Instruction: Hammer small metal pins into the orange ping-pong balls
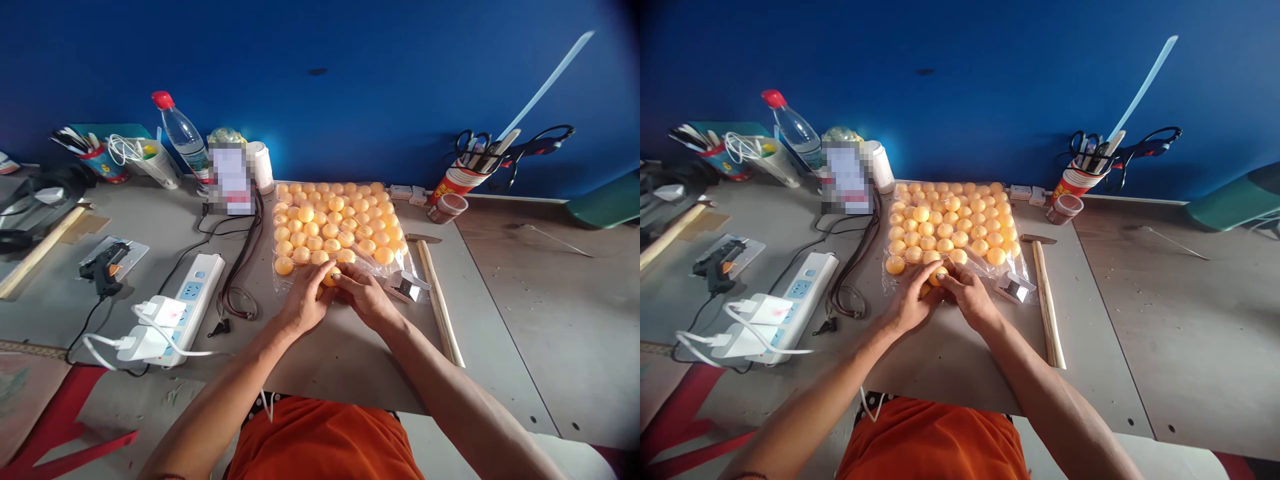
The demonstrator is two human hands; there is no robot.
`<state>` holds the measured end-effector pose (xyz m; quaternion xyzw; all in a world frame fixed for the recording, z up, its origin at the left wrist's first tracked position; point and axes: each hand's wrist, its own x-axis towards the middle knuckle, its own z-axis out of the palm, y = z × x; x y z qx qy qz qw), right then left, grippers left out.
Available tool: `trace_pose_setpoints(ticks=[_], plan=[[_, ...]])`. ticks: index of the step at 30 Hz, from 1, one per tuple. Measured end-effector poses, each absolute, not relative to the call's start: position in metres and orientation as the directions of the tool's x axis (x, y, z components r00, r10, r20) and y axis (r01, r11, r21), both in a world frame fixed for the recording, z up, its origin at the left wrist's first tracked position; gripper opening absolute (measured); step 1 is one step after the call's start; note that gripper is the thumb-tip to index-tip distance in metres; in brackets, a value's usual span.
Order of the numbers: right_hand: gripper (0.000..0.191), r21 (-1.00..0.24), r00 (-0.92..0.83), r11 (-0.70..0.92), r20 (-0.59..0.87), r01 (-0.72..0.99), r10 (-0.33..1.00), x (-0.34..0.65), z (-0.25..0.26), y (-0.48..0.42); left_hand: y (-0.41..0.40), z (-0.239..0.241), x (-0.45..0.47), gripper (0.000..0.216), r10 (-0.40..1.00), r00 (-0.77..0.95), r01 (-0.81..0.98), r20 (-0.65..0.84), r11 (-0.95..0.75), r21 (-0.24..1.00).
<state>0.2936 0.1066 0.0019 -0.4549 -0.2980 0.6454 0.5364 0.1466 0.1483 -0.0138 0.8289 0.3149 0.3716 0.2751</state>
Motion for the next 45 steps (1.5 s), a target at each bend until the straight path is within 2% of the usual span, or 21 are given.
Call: trace_pose_setpoints(ticks=[5,13,18,22,25,28,31,36,41,45], plan=[[0.035,-0.85,0.009,-0.254,-0.291,-0.461,0.957,0.292,0.008,0.108,0.148,-0.013,0.147,0.048,0.716,0.537,0.314,0.446,-0.66,0.682],[0.03,-0.893,0.043,-0.221,-0.258,-0.393,0.965,0.29,0.003,0.107,0.147,-0.013,0.147,0.045,0.703,0.544,0.303,0.458,-0.674,0.674],[0.036,-0.91,0.031,-0.175,-0.201,-0.376,0.979,0.308,0.01,0.106,0.152,-0.011,0.144,0.044,0.763,0.464,0.331,0.45,-0.621,0.711],[0.036,-0.977,0.211,-0.175,-0.197,-0.117,0.957,0.329,0.008,0.11,0.156,-0.011,0.141,0.042,0.781,0.413,0.336,0.469,-0.609,0.718],[0.024,-0.975,0.303,-0.136,-0.077,0.177,0.95,0.335,-0.001,0.114,0.157,-0.011,0.14,0.039,0.787,0.395,0.347,0.474,-0.605,0.717],[0.016,-0.895,0.259,-0.006,0.122,0.446,0.958,0.33,-0.006,0.115,0.158,-0.012,0.14,0.039,0.791,0.384,0.356,0.476,-0.603,0.714],[0.017,-0.812,0.142,0.08,0.196,0.578,0.97,0.323,-0.003,0.111,0.159,-0.014,0.14,0.039,0.794,0.376,0.348,0.477,-0.598,0.722],[0.018,-0.821,-0.136,0.218,0.172,0.528,0.976,0.315,0.005,0.105,0.16,-0.015,0.14,0.039,0.814,0.373,0.356,0.446,-0.569,0.741],[0.018,-0.824,-0.041,0.196,0.207,0.531,0.978,0.314,0.005,0.104,0.16,-0.016,0.14,0.038,0.817,0.375,0.363,0.438,-0.564,0.741],[0.019,-0.883,-0.13,0.156,0.109,0.442,0.986,0.314,0.009,0.102,0.16,-0.017,0.139,0.04,0.826,0.38,0.363,0.416,-0.547,0.754]])
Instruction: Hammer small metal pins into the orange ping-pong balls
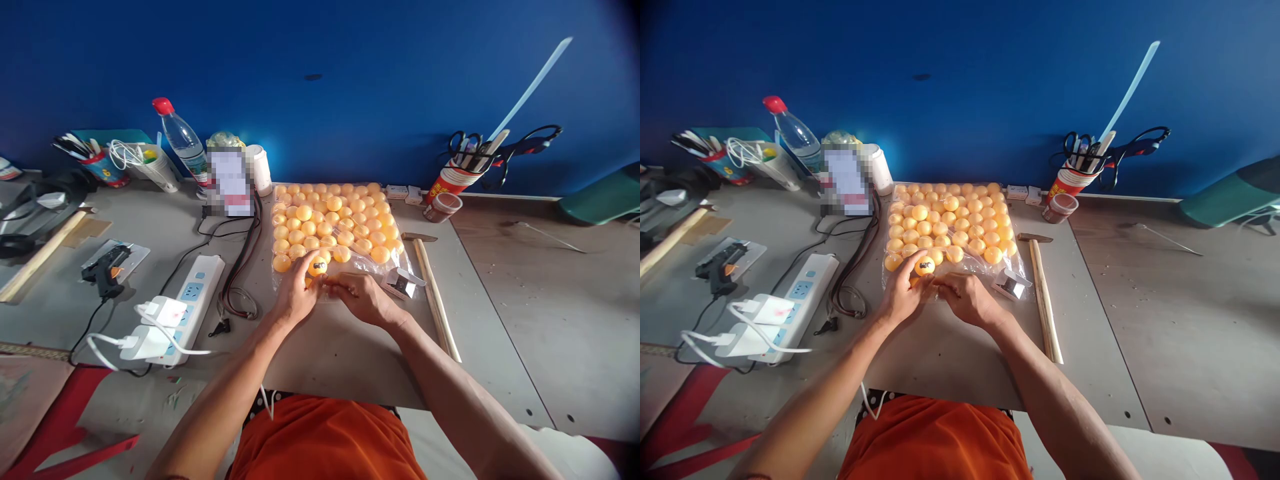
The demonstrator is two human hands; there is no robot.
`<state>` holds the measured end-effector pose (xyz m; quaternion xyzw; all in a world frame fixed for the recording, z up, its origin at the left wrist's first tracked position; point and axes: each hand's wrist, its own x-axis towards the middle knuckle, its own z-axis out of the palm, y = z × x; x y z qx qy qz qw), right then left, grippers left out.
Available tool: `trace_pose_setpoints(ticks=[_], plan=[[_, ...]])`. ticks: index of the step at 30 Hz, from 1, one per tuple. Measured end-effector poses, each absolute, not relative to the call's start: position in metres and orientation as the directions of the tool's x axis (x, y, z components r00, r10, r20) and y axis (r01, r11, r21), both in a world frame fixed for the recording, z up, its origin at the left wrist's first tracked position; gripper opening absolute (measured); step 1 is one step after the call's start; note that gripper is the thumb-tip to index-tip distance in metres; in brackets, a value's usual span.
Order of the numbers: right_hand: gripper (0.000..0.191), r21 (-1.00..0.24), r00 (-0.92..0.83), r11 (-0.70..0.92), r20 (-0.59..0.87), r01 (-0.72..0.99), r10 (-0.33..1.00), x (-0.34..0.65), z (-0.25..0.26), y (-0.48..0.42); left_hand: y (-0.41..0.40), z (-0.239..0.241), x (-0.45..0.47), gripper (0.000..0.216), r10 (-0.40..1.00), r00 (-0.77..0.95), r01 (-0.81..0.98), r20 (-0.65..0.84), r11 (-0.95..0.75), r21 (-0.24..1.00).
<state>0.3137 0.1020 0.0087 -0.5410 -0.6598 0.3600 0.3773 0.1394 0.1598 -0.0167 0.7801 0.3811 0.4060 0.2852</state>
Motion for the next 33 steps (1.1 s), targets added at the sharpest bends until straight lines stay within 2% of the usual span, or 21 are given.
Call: trace_pose_setpoints(ticks=[5,8,12,15,18,20,22,25,29,31,33], plan=[[0.022,-0.928,-0.102,0.075,0.04,0.366,0.994,0.318,0.026,0.098,0.16,-0.014,0.138,0.043,0.864,0.384,0.419,0.325,-0.477,0.773],[0.021,-0.892,0.005,0.061,0.07,0.448,0.998,0.325,0.044,0.094,0.161,-0.014,0.139,0.044,0.872,0.389,0.447,0.298,-0.461,0.766],[0.024,-0.796,0.089,0.022,0.095,0.604,0.991,0.341,0.066,0.079,0.163,-0.018,0.14,0.043,0.851,0.391,0.429,0.35,-0.505,0.749],[0.032,-0.631,0.122,0.0,0.15,0.776,0.981,0.365,0.064,0.059,0.164,-0.019,0.14,0.043,0.849,0.392,0.432,0.355,-0.511,0.744],[0.047,-0.324,0.165,-0.095,0.195,0.941,0.967,0.394,0.045,0.039,0.164,-0.021,0.139,0.042,0.844,0.398,0.425,0.36,-0.518,0.742],[0.056,-0.148,0.179,-0.158,0.145,0.976,0.973,0.409,0.029,0.031,0.164,-0.023,0.139,0.041,0.818,0.409,0.392,0.404,-0.557,0.732],[0.06,-0.065,0.173,-0.168,0.087,0.984,0.981,0.416,0.016,0.028,0.165,-0.025,0.14,0.04,0.789,0.414,0.356,0.454,-0.599,0.717],[0.059,-0.029,0.176,-0.174,0.063,0.984,0.982,0.414,0.005,0.033,0.165,-0.028,0.141,0.039,0.771,0.404,0.339,0.492,-0.626,0.703],[0.038,-0.041,0.184,-0.18,0.117,0.983,0.976,0.408,0.004,0.041,0.165,-0.027,0.141,0.039,0.779,0.39,0.346,0.492,-0.619,0.705],[0.032,-0.088,0.191,-0.18,0.132,0.98,0.973,0.409,0.005,0.04,0.165,-0.027,0.14,0.039,0.792,0.385,0.361,0.473,-0.601,0.713],[0.033,-0.192,0.232,-0.203,0.143,0.96,0.962,0.409,0.008,0.035,0.165,-0.025,0.139,0.04,0.801,0.392,0.367,0.453,-0.588,0.721]])
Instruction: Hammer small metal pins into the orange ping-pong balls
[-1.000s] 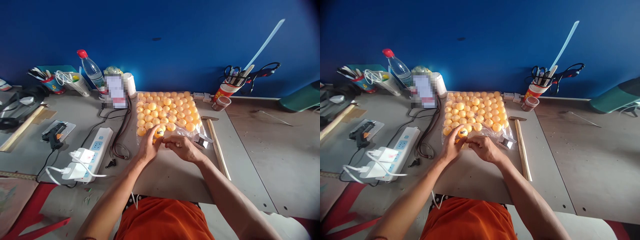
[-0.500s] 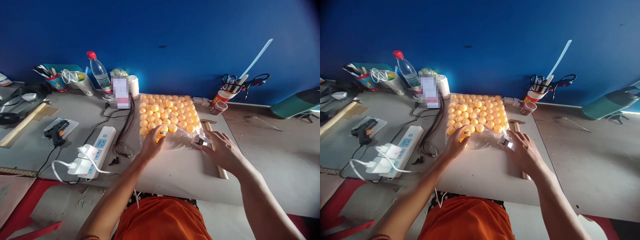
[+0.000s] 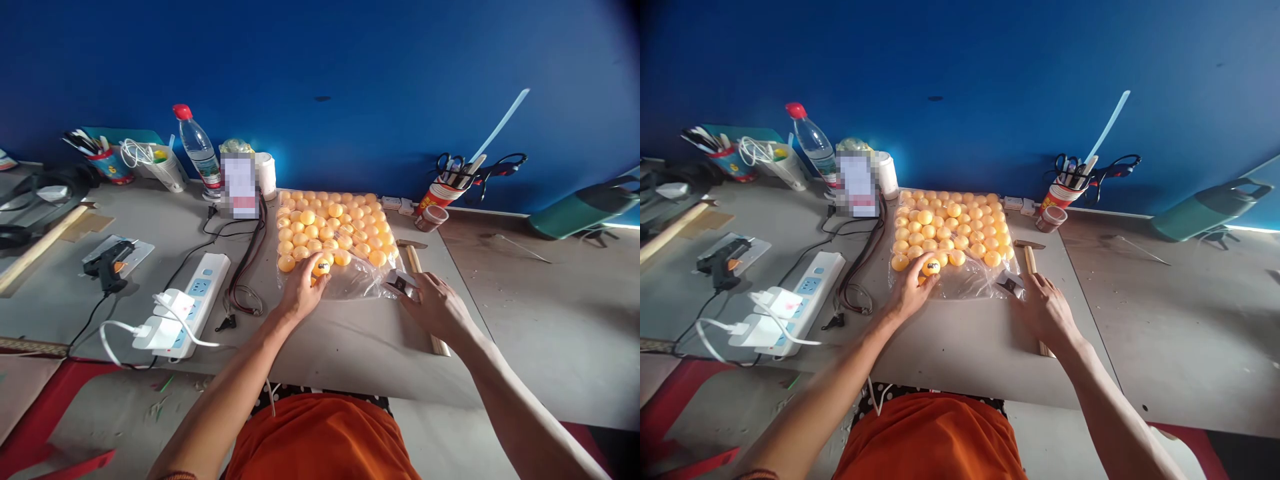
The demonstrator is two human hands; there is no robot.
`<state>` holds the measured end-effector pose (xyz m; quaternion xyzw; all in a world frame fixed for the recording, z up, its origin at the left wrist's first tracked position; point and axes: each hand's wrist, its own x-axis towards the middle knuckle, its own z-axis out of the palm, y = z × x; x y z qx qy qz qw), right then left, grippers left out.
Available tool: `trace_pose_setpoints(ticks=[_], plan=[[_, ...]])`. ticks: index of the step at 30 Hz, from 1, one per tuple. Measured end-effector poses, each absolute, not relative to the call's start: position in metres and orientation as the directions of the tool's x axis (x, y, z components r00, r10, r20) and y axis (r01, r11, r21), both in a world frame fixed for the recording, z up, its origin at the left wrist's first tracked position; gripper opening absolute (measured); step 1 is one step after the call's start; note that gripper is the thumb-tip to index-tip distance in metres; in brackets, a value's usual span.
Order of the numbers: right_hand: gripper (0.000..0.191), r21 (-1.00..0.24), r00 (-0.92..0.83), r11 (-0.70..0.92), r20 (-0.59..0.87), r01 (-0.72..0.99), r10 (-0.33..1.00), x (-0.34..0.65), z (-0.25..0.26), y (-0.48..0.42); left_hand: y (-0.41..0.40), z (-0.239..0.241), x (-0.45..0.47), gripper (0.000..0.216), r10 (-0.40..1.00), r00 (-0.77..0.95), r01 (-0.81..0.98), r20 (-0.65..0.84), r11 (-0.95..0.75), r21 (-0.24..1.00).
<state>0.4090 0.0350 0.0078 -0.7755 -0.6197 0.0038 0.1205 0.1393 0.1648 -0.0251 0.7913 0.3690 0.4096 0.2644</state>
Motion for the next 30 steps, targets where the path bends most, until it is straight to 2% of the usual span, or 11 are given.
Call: trace_pose_setpoints(ticks=[4,8,13,20,25,30], plan=[[0.033,-0.407,0.289,-0.21,0.143,0.889,0.947,0.397,0.017,0.021,0.164,-0.021,0.138,0.043,0.805,0.434,0.372,0.405,-0.569,0.733],[0.033,-0.492,0.17,-0.112,0.075,0.864,0.983,0.371,0.027,0.021,0.162,-0.019,0.137,0.047,0.815,0.439,0.389,0.379,-0.553,0.737],[0.028,-0.458,0.076,-0.037,0.067,0.888,0.995,0.349,0.024,0.042,0.163,-0.02,0.137,0.048,0.823,0.429,0.379,0.372,-0.538,0.753],[0.025,-0.279,0.058,-0.021,0.128,0.96,0.99,0.343,0.02,0.061,0.162,-0.02,0.138,0.041,0.836,0.417,0.386,0.358,-0.519,0.762],[0.03,-0.345,0.007,0.054,0.174,0.937,0.985,0.34,0.004,0.07,0.167,-0.028,0.14,0.041,0.817,0.4,0.37,0.415,-0.558,0.743],[0.031,-0.412,-0.095,0.238,0.336,0.879,0.937,0.335,-0.016,0.078,0.168,-0.028,0.14,0.041,0.806,0.412,0.38,0.424,-0.575,0.724]])
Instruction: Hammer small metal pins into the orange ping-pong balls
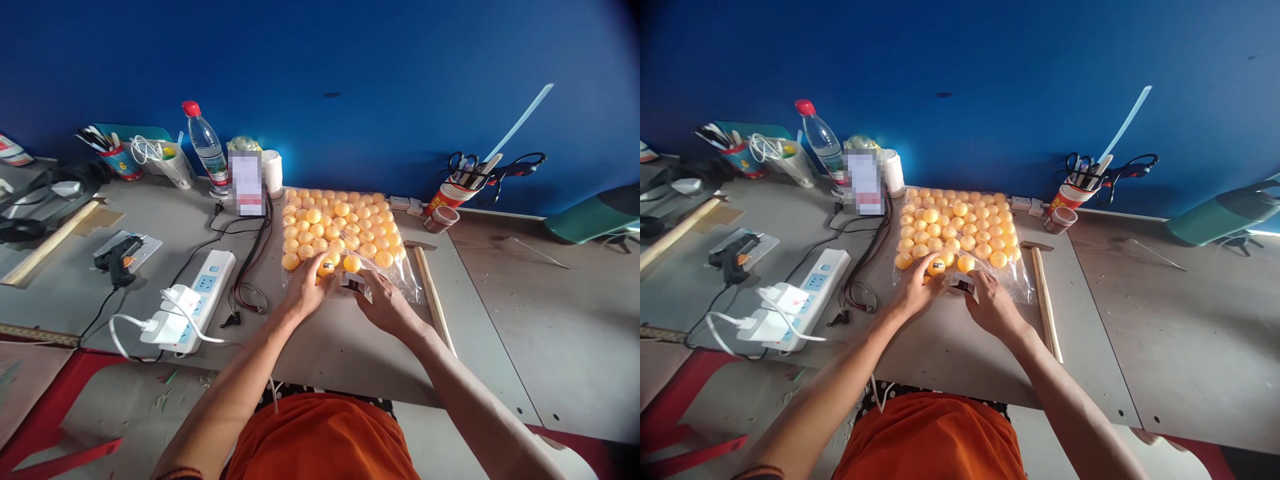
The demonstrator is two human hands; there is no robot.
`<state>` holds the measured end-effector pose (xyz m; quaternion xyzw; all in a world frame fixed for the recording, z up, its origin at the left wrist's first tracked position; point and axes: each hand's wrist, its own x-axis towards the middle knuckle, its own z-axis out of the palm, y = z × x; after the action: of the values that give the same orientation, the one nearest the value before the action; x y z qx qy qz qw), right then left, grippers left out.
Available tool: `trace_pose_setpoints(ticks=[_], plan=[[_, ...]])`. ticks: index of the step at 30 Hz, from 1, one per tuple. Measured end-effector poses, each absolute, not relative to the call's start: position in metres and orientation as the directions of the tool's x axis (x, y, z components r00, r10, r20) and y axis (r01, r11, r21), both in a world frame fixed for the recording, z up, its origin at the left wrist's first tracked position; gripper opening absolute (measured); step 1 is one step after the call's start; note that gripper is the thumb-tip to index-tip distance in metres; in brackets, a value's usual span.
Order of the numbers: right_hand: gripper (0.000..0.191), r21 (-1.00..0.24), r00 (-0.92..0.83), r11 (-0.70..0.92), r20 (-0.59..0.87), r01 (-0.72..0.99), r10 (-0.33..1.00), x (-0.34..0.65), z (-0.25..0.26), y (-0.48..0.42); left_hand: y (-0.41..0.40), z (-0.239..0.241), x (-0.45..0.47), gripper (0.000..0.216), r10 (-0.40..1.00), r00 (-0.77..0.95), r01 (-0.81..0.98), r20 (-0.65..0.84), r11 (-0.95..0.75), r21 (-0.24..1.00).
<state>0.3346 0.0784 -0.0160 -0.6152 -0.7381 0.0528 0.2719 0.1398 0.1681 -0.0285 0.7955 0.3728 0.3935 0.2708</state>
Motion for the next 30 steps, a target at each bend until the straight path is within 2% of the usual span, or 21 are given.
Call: trace_pose_setpoints(ticks=[9,14,18,24,30], plan=[[0.033,-0.472,-0.136,0.319,0.381,0.822,0.914,0.328,-0.019,0.087,0.182,-0.028,0.134,0.037,0.852,0.329,0.385,0.407,-0.514,0.766],[0.033,-0.581,0.004,0.197,0.325,0.789,0.946,0.333,-0.015,0.09,0.18,-0.022,0.132,0.036,0.875,0.358,0.395,0.324,-0.457,0.797],[0.042,-0.608,0.07,0.152,0.325,0.78,0.943,0.333,-0.013,0.089,0.176,-0.02,0.133,0.037,0.867,0.353,0.391,0.351,-0.478,0.786],[0.052,-0.521,0.031,0.208,0.413,0.828,0.91,0.327,-0.016,0.088,0.176,-0.022,0.135,0.04,0.858,0.351,0.394,0.375,-0.498,0.772],[0.047,-0.284,-0.063,0.206,0.442,0.937,0.895,0.327,-0.012,0.086,0.176,-0.026,0.135,0.041,0.829,0.359,0.389,0.429,-0.551,0.739]])
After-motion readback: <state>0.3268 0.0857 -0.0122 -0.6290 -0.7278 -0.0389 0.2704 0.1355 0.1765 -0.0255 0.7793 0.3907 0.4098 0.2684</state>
